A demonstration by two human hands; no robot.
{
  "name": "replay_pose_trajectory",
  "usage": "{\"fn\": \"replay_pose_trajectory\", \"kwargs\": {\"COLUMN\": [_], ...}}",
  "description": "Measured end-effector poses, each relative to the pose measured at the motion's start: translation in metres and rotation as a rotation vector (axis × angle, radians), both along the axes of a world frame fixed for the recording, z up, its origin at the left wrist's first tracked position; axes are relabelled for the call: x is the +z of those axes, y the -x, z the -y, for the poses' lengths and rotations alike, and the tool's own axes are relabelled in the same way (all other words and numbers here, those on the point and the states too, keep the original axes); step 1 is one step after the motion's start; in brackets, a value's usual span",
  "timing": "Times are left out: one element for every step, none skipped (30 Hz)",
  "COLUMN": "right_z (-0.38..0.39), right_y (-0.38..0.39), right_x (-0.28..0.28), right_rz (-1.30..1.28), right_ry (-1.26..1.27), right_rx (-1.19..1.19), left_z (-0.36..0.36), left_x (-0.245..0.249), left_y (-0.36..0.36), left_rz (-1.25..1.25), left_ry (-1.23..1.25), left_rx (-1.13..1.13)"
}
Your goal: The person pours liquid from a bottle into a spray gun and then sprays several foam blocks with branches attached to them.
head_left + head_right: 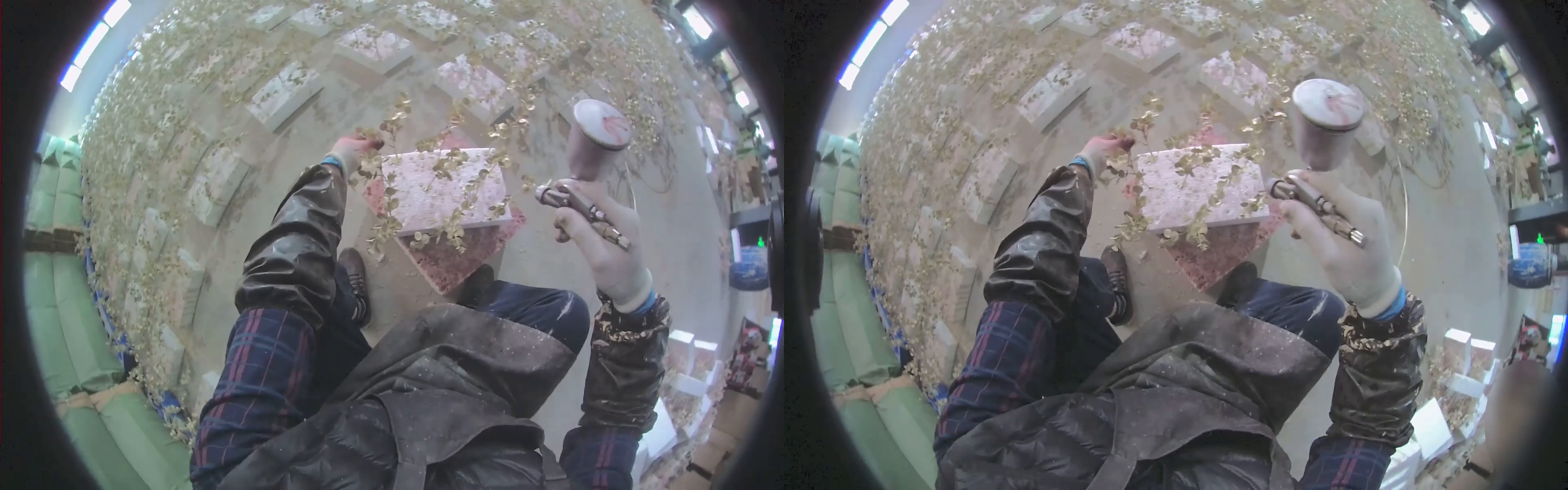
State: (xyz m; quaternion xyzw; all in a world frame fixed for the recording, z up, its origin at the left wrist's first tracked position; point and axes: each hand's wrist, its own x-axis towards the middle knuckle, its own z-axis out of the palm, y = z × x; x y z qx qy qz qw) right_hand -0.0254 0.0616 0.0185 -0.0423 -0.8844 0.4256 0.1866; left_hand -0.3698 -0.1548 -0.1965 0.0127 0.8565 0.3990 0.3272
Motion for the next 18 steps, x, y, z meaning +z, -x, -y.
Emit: {"fn": "replay_pose_trajectory", "kwargs": {"right_z": [0.0, 0.0, 0.001, 0.001, 0.002, 0.003, 0.003, 0.002, 0.001, -0.001, -0.003, -0.002, -0.001, 0.0, -0.002, -0.004, -0.006, -0.006], "right_y": [0.0, 0.0, -0.001, -0.001, 0.003, 0.003, 0.003, 0.001, 0.002, 0.0, -0.003, -0.005, -0.008, -0.011, -0.013, -0.015, -0.016, -0.015], "right_x": [-0.003, -0.006, -0.006, -0.006, -0.005, -0.007, -0.008, -0.009, -0.01, -0.011, -0.013, -0.009, -0.006, -0.003, -0.005, -0.006, -0.006, -0.009], "right_rz": [-0.027, -0.052, -0.049, -0.044, -0.043, -0.051, -0.058, -0.062, -0.08, -0.111, -0.14, -0.118, -0.08, -0.043, -0.02, 0.03, 0.081, 0.05], "right_ry": [-0.022, -0.044, -0.051, -0.071, -0.091, -0.086, -0.083, -0.083, -0.093, -0.116, -0.139, -0.118, -0.076, -0.033, -0.029, -0.034, -0.04, -0.039], "right_rx": [0.012, 0.025, 0.016, 0.011, 0.015, 0.021, 0.027, 0.03, 0.043, 0.059, 0.067, 0.054, 0.044, 0.032, 0.022, 0.029, 0.039, 0.048], "left_z": [0.003, 0.007, 0.001, -0.003, -0.004, -0.004, -0.004, -0.005, -0.003, -0.003, -0.007, -0.006, -0.006, -0.006, -0.013, -0.02, -0.026, -0.034], "left_x": [-0.03, -0.061, -0.053, -0.045, -0.035, -0.022, -0.009, 0.003, 0.02, 0.036, 0.053, 0.061, 0.07, 0.08, 0.085, 0.091, 0.097, 0.084], "left_y": [0.015, 0.03, 0.022, 0.015, 0.01, 0.003, -0.005, -0.014, -0.018, -0.023, -0.028, -0.036, -0.043, -0.05, -0.064, -0.079, -0.093, -0.098], "left_rz": [-0.147, -0.291, -0.211, -0.053, 0.099, 0.085, 0.067, 0.052, 0.016, -0.048, -0.11, -0.24, -0.503, -0.765, -0.847, -1.002, -1.149, -1.176], "left_ry": [-0.058, -0.116, -0.174, -0.294, -0.411, -0.402, -0.392, -0.384, -0.317, -0.185, -0.053, -0.074, -0.122, -0.177, -0.21, -0.279, -0.353, -0.294], "left_rx": [-0.122, -0.244, -0.172, -0.013, 0.155, 0.165, 0.177, 0.188, 0.161, 0.096, 0.023, 0.037, 0.08, 0.12, -0.011, -0.246, -0.482, -0.53]}}
